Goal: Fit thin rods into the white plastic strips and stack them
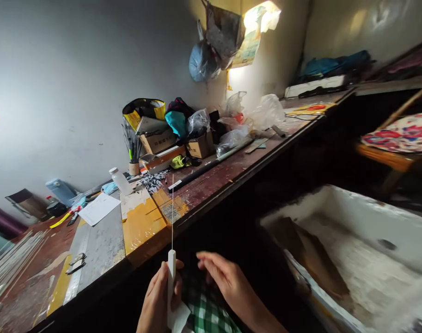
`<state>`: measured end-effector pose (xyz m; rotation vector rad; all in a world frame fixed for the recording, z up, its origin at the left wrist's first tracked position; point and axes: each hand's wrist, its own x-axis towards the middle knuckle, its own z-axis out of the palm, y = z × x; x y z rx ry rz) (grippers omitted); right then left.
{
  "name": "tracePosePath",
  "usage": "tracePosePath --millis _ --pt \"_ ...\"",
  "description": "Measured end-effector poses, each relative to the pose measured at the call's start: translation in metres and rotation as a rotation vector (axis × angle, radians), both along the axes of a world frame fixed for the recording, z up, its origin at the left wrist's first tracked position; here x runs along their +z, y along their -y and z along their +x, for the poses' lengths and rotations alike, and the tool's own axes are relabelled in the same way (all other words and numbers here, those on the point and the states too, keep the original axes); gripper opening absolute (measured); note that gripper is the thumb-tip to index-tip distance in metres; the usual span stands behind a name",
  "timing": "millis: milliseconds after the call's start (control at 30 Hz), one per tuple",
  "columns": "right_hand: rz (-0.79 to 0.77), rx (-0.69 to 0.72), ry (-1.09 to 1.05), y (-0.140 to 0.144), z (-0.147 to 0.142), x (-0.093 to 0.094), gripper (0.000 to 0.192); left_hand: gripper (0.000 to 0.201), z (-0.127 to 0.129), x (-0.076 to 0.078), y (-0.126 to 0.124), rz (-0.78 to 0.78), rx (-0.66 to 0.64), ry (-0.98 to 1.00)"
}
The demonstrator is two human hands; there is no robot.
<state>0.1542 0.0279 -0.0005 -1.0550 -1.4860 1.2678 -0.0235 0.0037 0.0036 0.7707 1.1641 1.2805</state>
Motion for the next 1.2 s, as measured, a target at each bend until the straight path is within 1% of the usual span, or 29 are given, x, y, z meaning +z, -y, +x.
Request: tracePosePath --millis 33,100,167,233,333,467,633,767,867,967,1033,1133,1200 --pt "0.014 0.006 -0.049 -0.009 -0.001 0.012 0.037 0.056 0.001 -0.001 0.004 -0.013 -0.035 -0.049" --pt "0.019 0.067 -0.168 -0.021 -0.004 0.031 0.037 0.057 0.004 -0.003 0.009 -0.023 -0.105 -0.13" --pt "-0.008 0.124 -0.259 -0.027 -0.01 0.04 0.033 0.058 0.006 -0.006 0.011 0.0 -0.145 -0.185" --pt "-0.041 0.127 -0.319 -0.027 -0.016 0.041 0.027 0.057 0.006 -0.011 0.012 0.027 -0.167 -0.199" --pt "-0.046 0.055 -0.37 -0.024 -0.019 0.035 0.026 0.054 0.006 -0.018 0.012 0.027 -0.153 -0.197" --pt "-0.025 -0.03 -0.37 -0.024 -0.019 0.034 0.029 0.052 0.009 -0.021 0.014 0.018 -0.055 -0.185" --pt "-0.005 -0.087 -0.353 -0.032 -0.015 0.039 0.027 0.044 0.013 -0.021 0.017 0.15 0.052 -0.325" --pt "0.007 -0.13 -0.334 -0.037 -0.012 0.039 0.026 0.036 0.017 -0.027 0.02 0.238 0.144 -0.432" --pt "0.016 -0.145 -0.327 -0.041 -0.011 0.036 0.026 0.032 0.019 -0.032 0.021 0.26 0.193 -0.472" --pt "0.018 -0.126 -0.329 -0.044 -0.012 0.035 0.026 0.032 0.022 -0.036 0.021 0.243 0.211 -0.464" --pt "0.018 -0.079 -0.335 -0.045 -0.012 0.036 0.026 0.032 0.024 -0.039 0.019 0.242 0.203 -0.414" --pt "0.02 0.032 -0.354 -0.045 -0.01 0.039 0.026 0.036 0.025 -0.041 0.015 0.23 0.126 -0.277" --pt "0.005 0.115 -0.372 -0.044 -0.007 0.042 0.025 0.042 0.025 -0.042 0.014 0.181 0.057 -0.182"
